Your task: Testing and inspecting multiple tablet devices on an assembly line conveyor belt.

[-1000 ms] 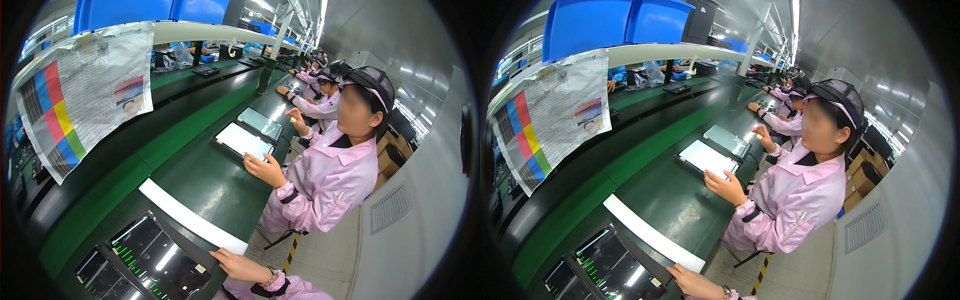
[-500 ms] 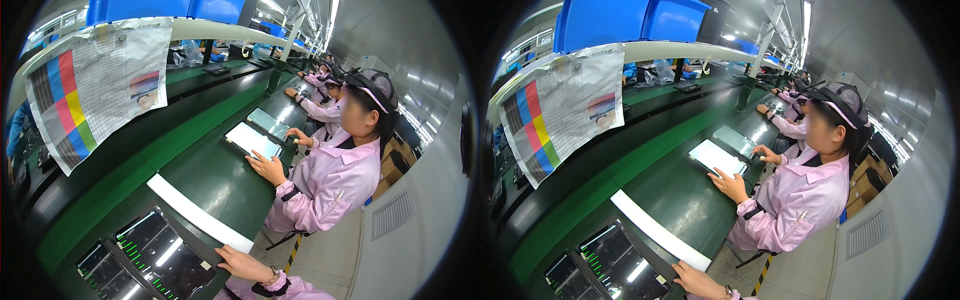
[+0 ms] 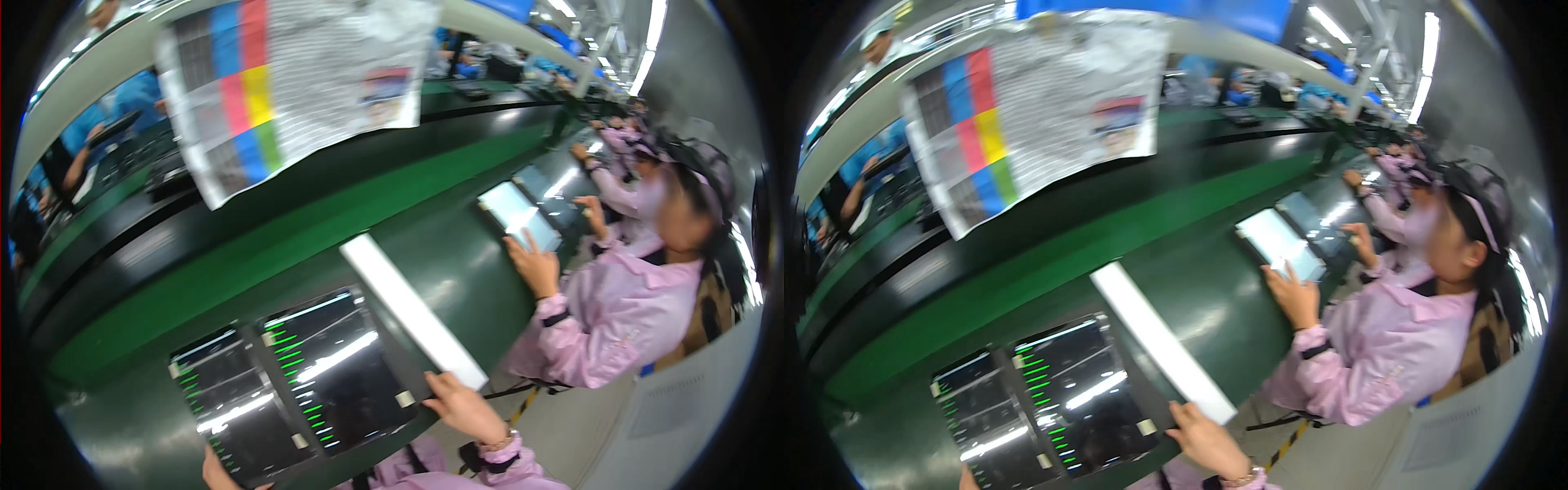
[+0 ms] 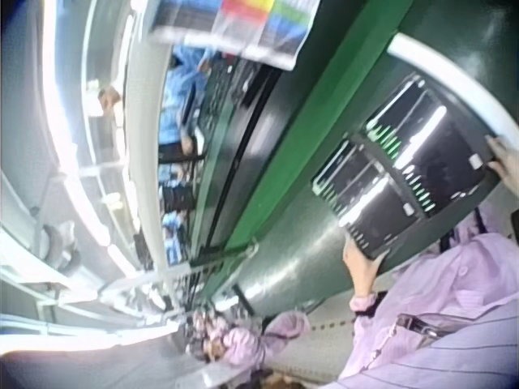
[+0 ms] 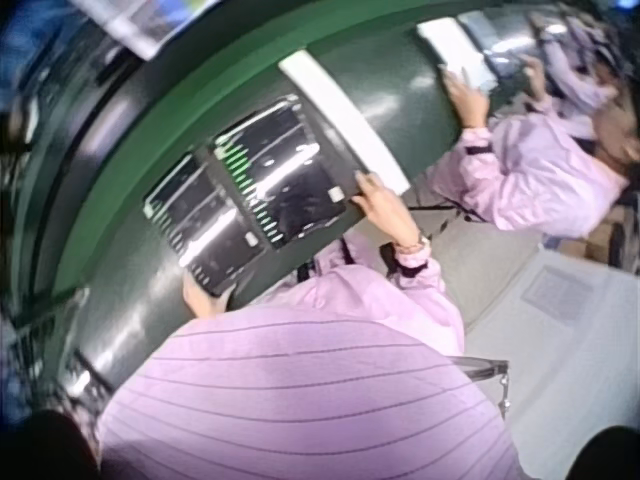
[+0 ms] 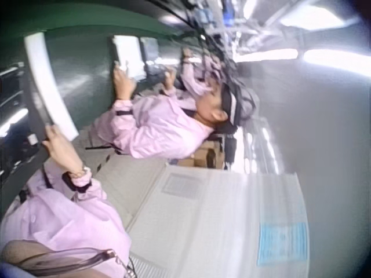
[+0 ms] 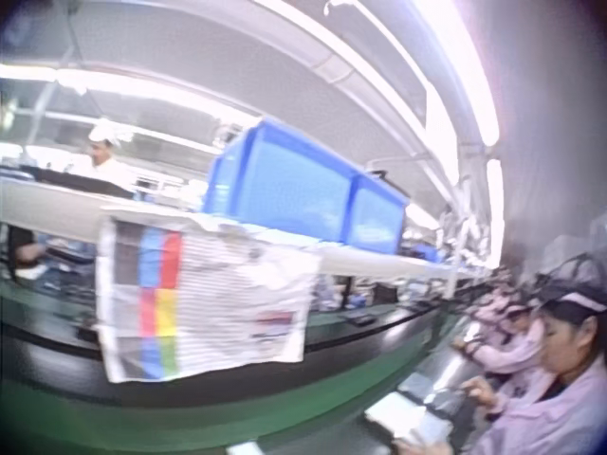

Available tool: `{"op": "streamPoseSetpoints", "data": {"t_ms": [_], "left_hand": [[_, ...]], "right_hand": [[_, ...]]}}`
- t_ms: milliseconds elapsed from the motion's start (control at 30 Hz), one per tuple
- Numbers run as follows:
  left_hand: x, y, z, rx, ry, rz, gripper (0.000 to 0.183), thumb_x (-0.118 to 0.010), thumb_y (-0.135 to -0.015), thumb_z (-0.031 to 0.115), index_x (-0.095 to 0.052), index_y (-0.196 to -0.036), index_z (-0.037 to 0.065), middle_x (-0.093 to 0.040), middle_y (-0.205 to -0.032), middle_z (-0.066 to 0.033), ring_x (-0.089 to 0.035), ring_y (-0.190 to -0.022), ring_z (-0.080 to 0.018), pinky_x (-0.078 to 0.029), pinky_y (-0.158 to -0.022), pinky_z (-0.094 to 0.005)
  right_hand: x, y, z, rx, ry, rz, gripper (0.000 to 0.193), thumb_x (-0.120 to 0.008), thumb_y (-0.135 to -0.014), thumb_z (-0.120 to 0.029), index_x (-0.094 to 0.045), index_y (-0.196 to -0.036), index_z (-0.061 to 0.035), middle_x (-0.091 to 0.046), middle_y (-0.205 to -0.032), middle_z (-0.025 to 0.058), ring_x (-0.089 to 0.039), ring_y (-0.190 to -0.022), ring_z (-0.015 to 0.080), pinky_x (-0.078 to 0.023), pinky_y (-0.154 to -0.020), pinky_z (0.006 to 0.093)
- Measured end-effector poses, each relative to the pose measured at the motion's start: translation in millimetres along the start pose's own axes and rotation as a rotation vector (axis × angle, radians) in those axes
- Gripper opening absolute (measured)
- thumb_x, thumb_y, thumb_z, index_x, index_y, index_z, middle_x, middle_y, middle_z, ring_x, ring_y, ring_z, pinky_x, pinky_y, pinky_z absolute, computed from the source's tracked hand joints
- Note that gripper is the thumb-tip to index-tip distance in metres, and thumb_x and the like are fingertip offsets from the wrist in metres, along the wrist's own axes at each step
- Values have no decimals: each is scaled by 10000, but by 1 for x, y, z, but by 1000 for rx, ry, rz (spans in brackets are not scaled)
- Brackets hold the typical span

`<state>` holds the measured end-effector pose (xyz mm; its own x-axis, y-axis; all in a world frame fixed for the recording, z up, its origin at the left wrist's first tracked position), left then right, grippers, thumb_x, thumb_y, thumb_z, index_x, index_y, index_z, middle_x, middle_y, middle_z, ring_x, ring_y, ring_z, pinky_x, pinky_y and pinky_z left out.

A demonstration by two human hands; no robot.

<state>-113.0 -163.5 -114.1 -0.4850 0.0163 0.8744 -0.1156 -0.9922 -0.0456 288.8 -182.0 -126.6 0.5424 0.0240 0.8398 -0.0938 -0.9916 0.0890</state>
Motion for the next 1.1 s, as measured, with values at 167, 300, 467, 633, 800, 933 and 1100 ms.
{"op": "streamPoseSetpoints", "data": {"t_ms": [167,300,467,633,800,933,1100], "left_hand": [[-4,6,-12,-8,-1,11,1007,-860,-501,279,-368,-1330,-15,-483,-1261,-223,-456,-1150,-409,-360,-964,-458],[1,11,-12,-55,-76,117,812,-820,-600,295,-448,-1258,-1,-573,-1154,-175,-554,-1002,-372,-354,-928,-481],[-6,15,-21,47,-115,-41,1102,-866,-490,388,-300,-1337,-32,-381,-1344,-215,-356,-1271,-338,-252,-1043,-481],[-16,21,-27,103,-219,-13,1074,-849,-527,406,-290,-1348,-3,-390,-1350,-168,-357,-1282,-298,-209,-1052,-510],[-24,23,-35,183,-168,69,990,-810,-593,389,-296,-1356,25,-401,-1345,-144,-373,-1264,-279,-173,-1067,-511],[-28,22,-39,152,-138,113,967,-813,-597,373,-315,-1345,17,-417,-1327,-149,-383,-1252,-284,-180,-1069,-501],[-27,21,-41,194,-152,118,946,-818,-597,354,-332,-1334,12,-441,-1295,-152,-404,-1224,-288,-205,-1062,-490]], "right_hand": [[4,-2,-16,-70,-108,16,435,-656,-785,-52,-527,-1188,48,-534,-952,150,-621,-715,268,-481,-666,334],[3,-5,-23,-67,-109,50,450,-675,-746,4,-539,-1171,62,-539,-928,138,-594,-704,232,-483,-643,308],[-2,-8,-25,-51,-102,52,468,-676,-730,37,-538,-1177,60,-528,-894,131,-587,-670,209,-480,-629,293],[-4,-10,-25,-45,-40,66,464,-668,-745,23,-533,-1188,55,-535,-854,135,-575,-653,220,-474,-617,312],[-16,-16,-25,-88,-2,60,457,-638,-782,-10,-506,-1216,49,-551,-754,152,-567,-644,289,-458,-605,363],[-21,-19,-27,-57,24,71,477,-612,-814,-41,-462,-1257,48,-552,-767,158,-570,-658,318,-443,-594,387],[-22,-22,-26,-42,41,59,501,-605,-819,-46,-434,-1281,42,-562,-783,167,-577,-677,332,-445,-598,393]]}}
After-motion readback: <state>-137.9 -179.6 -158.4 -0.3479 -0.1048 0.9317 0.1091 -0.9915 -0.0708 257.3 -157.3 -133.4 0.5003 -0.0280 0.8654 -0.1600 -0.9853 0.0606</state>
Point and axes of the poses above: each hand's wrist, its own y-axis away from the middle knuckle, its own x-axis out of the back of the hand, z = x × y, the point moved 2 cm from there along -y, towards the middle knuckle
